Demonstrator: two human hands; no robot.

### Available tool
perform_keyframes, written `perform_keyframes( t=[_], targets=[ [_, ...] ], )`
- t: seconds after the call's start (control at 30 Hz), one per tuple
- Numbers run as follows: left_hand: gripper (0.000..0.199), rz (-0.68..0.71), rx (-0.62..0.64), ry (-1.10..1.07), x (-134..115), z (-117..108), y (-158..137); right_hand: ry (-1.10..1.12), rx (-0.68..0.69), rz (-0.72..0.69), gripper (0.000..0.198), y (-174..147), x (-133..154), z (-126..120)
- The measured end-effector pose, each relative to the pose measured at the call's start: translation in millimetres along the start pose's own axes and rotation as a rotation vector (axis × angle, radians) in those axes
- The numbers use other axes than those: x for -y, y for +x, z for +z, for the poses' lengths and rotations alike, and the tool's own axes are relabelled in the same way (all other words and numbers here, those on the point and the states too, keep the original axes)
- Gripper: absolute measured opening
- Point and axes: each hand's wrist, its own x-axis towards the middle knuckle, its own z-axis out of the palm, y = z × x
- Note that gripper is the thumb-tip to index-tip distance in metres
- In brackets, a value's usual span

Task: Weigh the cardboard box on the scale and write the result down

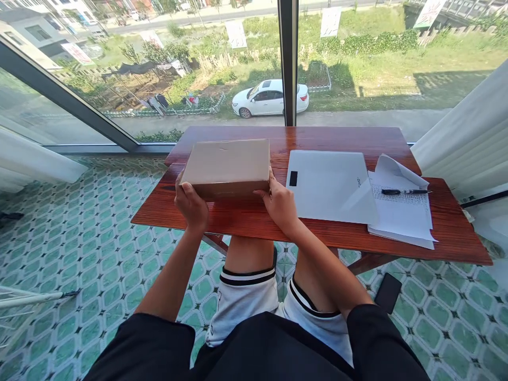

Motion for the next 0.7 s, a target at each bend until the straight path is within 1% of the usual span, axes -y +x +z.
perform_keyframes(
  t=[0.13,0.27,0.37,0.43,0.53,0.7],
  targets=[
    [0.066,0.051,0.004,-0.085,-12,-7,0,0.053,-0.042,0.003,0.061,-4,3,-10],
    [0.074,0.152,0.047,-0.111,-31,-8,-3,0.13,-0.095,0.031,0.062,-10,-4,-24],
    [0.075,0.201,0.066,-0.08,-49,-4,-9,0.202,-0.149,0.039,0.061,-16,-12,-37],
    [0.074,0.217,0.093,-0.073,-61,0,-14,0.229,-0.188,0.042,0.064,-20,-16,-48],
    [0.074,0.229,0.134,-0.066,-77,6,-22,0.233,-0.229,0.059,0.073,-27,-20,-65],
    [0.076,0.245,0.207,-0.08,-98,16,-32,0.21,-0.333,0.115,0.075,-35,-30,-92]
  ],
)
